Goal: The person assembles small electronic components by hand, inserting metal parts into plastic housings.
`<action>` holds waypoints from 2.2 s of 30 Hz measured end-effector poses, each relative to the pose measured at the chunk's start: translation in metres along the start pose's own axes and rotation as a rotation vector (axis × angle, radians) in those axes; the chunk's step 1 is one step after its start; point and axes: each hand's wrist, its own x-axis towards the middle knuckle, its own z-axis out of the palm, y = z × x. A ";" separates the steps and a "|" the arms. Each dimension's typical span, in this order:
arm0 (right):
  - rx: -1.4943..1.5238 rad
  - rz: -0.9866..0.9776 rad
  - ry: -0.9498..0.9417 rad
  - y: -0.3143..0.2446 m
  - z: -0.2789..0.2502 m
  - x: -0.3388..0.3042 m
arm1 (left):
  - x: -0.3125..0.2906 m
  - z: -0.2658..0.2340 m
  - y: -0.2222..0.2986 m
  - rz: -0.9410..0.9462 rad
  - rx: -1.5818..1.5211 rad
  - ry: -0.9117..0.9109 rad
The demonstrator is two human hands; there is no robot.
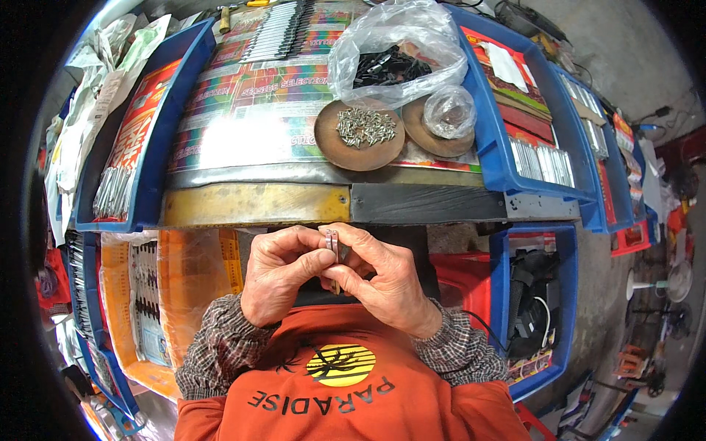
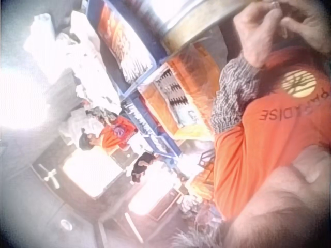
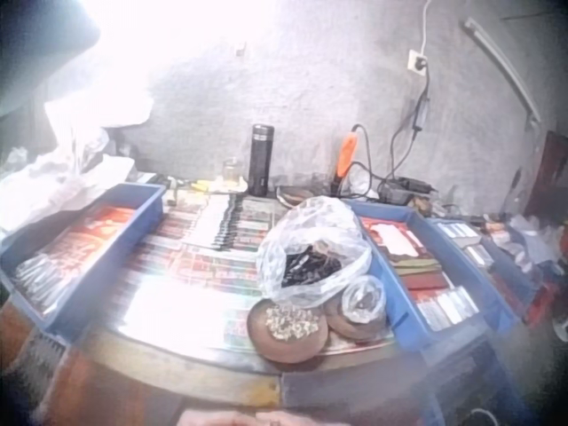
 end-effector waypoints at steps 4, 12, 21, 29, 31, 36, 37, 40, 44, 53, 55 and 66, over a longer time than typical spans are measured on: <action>0.009 0.019 -0.017 0.001 -0.001 0.001 | 0.000 0.002 0.003 -0.021 0.017 0.024; -0.033 0.043 -0.021 0.000 -0.001 0.004 | 0.003 0.000 -0.001 0.005 0.070 0.043; -0.021 -0.084 -0.285 -0.012 -0.038 0.025 | 0.003 -0.013 0.016 -0.224 0.095 -0.287; 0.134 -0.045 -0.199 -0.007 -0.037 0.027 | 0.010 -0.013 0.019 -0.023 0.394 -0.212; 0.193 -0.045 -0.136 0.000 -0.032 0.027 | 0.011 -0.007 0.011 0.182 0.538 -0.137; 0.198 -0.051 -0.012 0.003 -0.024 0.032 | 0.010 0.004 0.008 0.518 0.886 0.098; 0.193 -0.055 -0.011 0.006 -0.024 0.033 | 0.011 0.004 0.007 0.558 0.916 0.110; 0.209 -0.022 -0.049 0.007 -0.024 0.035 | 0.015 -0.001 0.004 0.614 0.934 0.104; 0.180 -0.010 -0.096 -0.001 -0.027 0.043 | 0.016 -0.004 0.008 0.554 0.931 0.104; -0.396 -0.121 -0.044 -0.029 -0.066 0.105 | 0.019 -0.018 0.010 0.595 1.014 0.126; -0.707 -0.220 0.076 -0.029 -0.077 0.127 | 0.022 -0.022 0.009 0.610 1.036 0.128; -1.228 -0.499 0.132 0.014 -0.103 0.212 | 0.022 -0.028 0.015 0.597 1.050 0.153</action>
